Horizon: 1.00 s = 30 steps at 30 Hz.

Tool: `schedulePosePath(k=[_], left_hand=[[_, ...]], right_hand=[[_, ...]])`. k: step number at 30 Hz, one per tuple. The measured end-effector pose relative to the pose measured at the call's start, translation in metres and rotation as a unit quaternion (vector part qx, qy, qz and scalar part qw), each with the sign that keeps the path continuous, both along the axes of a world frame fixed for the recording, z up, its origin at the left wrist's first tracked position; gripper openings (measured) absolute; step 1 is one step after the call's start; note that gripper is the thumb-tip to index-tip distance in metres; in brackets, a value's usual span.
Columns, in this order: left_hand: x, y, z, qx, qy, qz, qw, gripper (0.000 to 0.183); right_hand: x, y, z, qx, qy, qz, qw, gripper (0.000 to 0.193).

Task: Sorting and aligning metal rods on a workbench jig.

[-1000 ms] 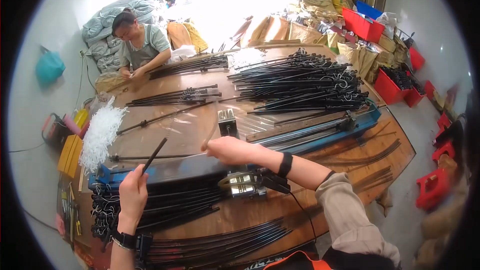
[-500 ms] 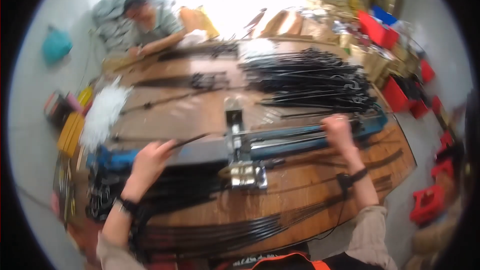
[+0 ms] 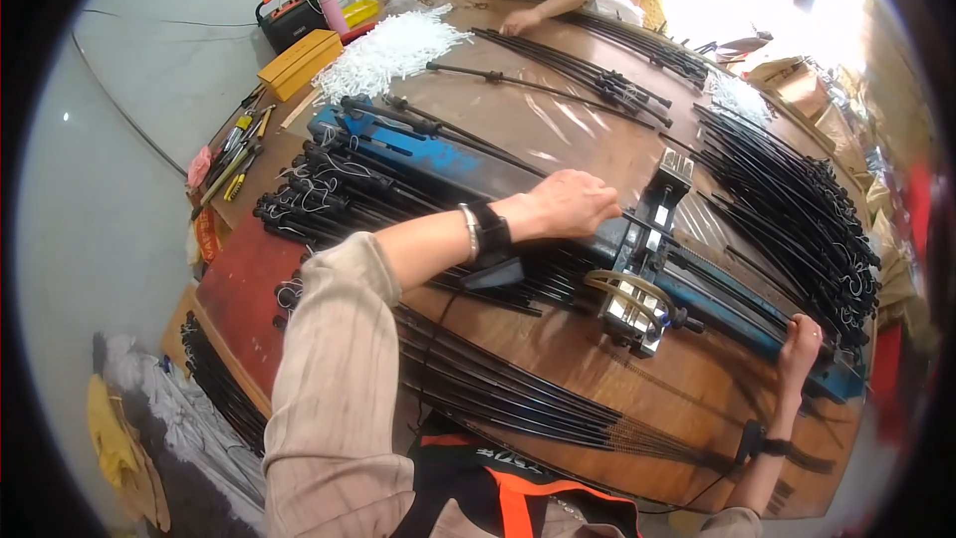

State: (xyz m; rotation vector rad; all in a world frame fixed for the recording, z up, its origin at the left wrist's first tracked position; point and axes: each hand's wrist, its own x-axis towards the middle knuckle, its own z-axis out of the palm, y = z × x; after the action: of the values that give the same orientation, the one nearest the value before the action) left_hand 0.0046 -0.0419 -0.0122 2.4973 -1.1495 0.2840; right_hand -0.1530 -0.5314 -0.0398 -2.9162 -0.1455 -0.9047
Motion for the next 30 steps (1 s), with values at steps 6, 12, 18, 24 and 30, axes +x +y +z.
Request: schedulePosePath(k=[6, 12, 18, 24, 30], left_hand=[[-0.003, -0.001, -0.003, -0.092, 0.038, -0.011, 0.995, 0.019], [0.006, -0.026, 0.005, -0.144, -0.025, -0.069, 0.987, 0.018], [-0.008, 0.008, -0.003, -0.012, -0.075, 0.022, 0.997, 0.018], [-0.011, -0.033, 0.006, -0.015, -0.046, 0.014, 0.999, 0.018], [-0.01, -0.022, 0.006, 0.009, -0.035, 0.023, 0.999, 0.018]], right_hand=[[0.004, 0.018, 0.001, 0.012, -0.028, 0.007, 1.0, 0.005], [-0.024, -0.006, 0.021, -0.001, -0.005, -0.049, 0.999, 0.012], [-0.007, 0.133, 0.018, 0.011, -0.084, 0.142, 0.986, 0.033], [-0.044, 0.143, 0.01, 0.029, -0.065, 0.143, 0.987, 0.033], [-0.036, 0.171, 0.001, 0.102, -0.037, 0.172, 0.979, 0.031]])
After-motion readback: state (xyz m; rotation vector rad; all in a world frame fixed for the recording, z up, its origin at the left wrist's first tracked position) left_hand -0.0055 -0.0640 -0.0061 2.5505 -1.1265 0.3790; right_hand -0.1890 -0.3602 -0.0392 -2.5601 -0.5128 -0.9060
